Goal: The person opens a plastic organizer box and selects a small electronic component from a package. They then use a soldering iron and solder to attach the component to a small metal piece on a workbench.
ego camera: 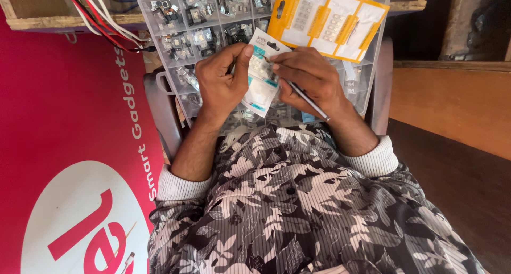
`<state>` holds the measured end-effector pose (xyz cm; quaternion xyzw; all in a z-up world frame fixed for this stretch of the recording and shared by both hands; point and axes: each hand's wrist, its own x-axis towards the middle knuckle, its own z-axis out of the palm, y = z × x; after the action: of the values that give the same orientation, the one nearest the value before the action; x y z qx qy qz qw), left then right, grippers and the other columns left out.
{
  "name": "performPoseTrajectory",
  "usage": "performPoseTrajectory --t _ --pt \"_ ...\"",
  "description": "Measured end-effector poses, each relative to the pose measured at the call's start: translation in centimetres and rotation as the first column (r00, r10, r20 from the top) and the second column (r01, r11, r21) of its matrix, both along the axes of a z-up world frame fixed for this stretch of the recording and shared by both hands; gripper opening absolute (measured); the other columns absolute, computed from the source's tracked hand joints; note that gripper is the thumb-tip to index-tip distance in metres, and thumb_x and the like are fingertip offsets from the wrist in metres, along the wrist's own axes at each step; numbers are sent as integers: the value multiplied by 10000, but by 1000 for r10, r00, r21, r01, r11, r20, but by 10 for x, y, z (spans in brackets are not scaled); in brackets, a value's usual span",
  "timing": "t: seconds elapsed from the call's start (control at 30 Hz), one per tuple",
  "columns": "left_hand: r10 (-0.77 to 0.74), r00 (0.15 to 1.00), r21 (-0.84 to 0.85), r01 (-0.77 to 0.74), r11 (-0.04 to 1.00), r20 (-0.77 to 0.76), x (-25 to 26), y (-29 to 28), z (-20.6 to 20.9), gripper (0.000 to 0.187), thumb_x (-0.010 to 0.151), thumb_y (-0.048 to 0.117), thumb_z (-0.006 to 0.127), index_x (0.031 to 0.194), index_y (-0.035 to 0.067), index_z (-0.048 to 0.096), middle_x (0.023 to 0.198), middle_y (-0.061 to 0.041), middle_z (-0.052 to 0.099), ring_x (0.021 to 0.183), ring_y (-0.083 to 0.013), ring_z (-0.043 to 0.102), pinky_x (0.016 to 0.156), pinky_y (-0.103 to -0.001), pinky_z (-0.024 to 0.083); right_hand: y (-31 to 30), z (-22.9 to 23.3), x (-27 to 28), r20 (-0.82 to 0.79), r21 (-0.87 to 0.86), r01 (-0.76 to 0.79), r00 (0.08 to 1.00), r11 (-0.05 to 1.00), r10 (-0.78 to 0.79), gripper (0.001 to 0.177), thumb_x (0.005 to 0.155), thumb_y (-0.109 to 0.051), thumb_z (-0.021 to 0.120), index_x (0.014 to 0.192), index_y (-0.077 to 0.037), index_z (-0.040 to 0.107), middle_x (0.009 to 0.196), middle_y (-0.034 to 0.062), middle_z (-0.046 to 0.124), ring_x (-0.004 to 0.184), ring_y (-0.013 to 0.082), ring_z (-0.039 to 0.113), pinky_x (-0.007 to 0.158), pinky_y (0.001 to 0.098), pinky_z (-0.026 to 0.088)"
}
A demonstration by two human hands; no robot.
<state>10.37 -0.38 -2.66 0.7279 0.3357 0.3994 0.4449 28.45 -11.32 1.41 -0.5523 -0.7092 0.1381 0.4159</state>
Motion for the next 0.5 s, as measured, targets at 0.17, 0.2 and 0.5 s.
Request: performPoseTrajectory --t 0.17,0.2,0.5 --pt "3 1000 -13 -3 1000 2 1 0 -2 103 1032 86 727 1023 -15 741 739 -81 717 619 -81 648 559 -259 464 -1 2 -1 58 19 -6 998 1000 5 187 884 47 767 1060 56 705 1117 158 728 1140 300 725 997 453 566" --pt "4 1000 -12 -4 1000 4 1 -1 -3 103 1033 86 726 1021 -15 740 740 -81 718 623 -80 652 560 -259 466 -1 2 -2 67 22 -7 998 1000 6 187 882 52 766 1059 60 708 1117 161 728 1140 302 725 1001 451 567" --pt "35 998 72 -31 997 -58 5 3 -5 102 1016 88 733 981 -6 747 670 -86 672 532 -109 595 503 -287 407 -11 5 0 89 28 14 996 999 -17 146 860 83 730 1005 69 715 1067 172 736 1154 316 724 1103 487 559"
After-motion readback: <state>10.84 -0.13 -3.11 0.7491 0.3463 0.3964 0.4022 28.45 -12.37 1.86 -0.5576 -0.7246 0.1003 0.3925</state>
